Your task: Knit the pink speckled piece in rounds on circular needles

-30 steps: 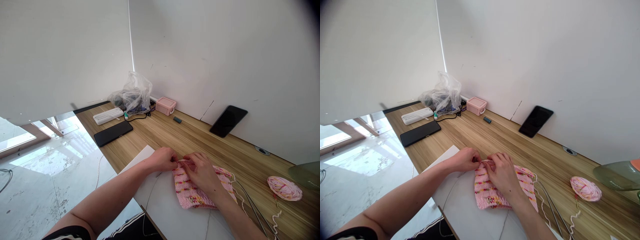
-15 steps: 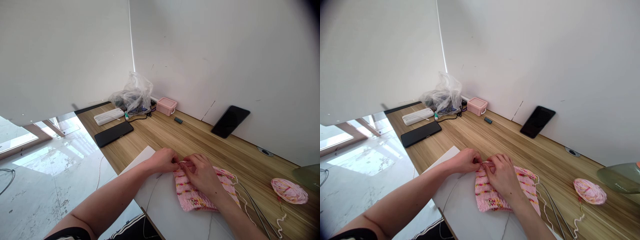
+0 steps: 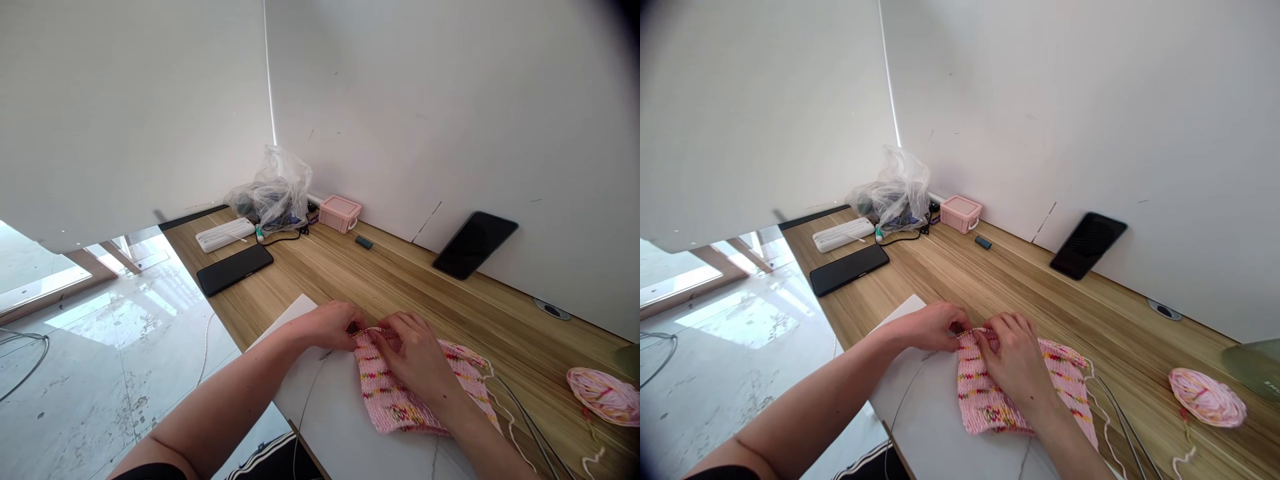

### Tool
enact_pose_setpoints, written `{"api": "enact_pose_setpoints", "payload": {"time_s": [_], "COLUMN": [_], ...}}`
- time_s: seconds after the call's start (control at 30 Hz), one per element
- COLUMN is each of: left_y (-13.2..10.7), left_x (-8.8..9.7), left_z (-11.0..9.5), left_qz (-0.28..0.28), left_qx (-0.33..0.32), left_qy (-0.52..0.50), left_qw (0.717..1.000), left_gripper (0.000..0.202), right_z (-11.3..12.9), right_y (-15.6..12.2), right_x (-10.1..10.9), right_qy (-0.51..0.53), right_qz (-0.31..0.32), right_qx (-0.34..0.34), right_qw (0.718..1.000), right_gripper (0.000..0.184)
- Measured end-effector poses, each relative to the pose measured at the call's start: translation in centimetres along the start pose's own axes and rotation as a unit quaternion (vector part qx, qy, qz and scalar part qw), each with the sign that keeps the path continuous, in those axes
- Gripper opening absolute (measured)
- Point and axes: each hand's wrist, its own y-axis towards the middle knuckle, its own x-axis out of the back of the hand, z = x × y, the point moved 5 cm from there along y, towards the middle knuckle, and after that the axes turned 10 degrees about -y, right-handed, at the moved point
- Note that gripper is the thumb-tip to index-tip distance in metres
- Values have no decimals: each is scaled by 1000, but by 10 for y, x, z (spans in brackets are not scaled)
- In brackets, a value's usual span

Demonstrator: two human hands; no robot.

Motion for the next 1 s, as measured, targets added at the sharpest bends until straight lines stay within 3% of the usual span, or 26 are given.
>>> {"api": "enact_pose_setpoints", "payload": {"time_s": [0.37, 0.67, 1.0], "left_y": [0, -5, -5], "left_x": [-1, 4, 3], "left_z": [0, -2, -1], "left_qz": [0, 54, 63], "left_qx": [-5, -38, -36], "left_qy": [0, -17, -21], "left_qw": [1000, 998, 997], "left_gripper": [17, 27, 31], "right_z": [8, 9, 8], "right_y": [0, -1, -1], "right_x": [4, 3, 2], "right_qy": [-36, -41, -41], "right_qz": [-20, -19, -17], "right_qx": [10, 13, 10], "right_qw": [999, 999, 999], "right_gripper": [22, 24, 26]}}
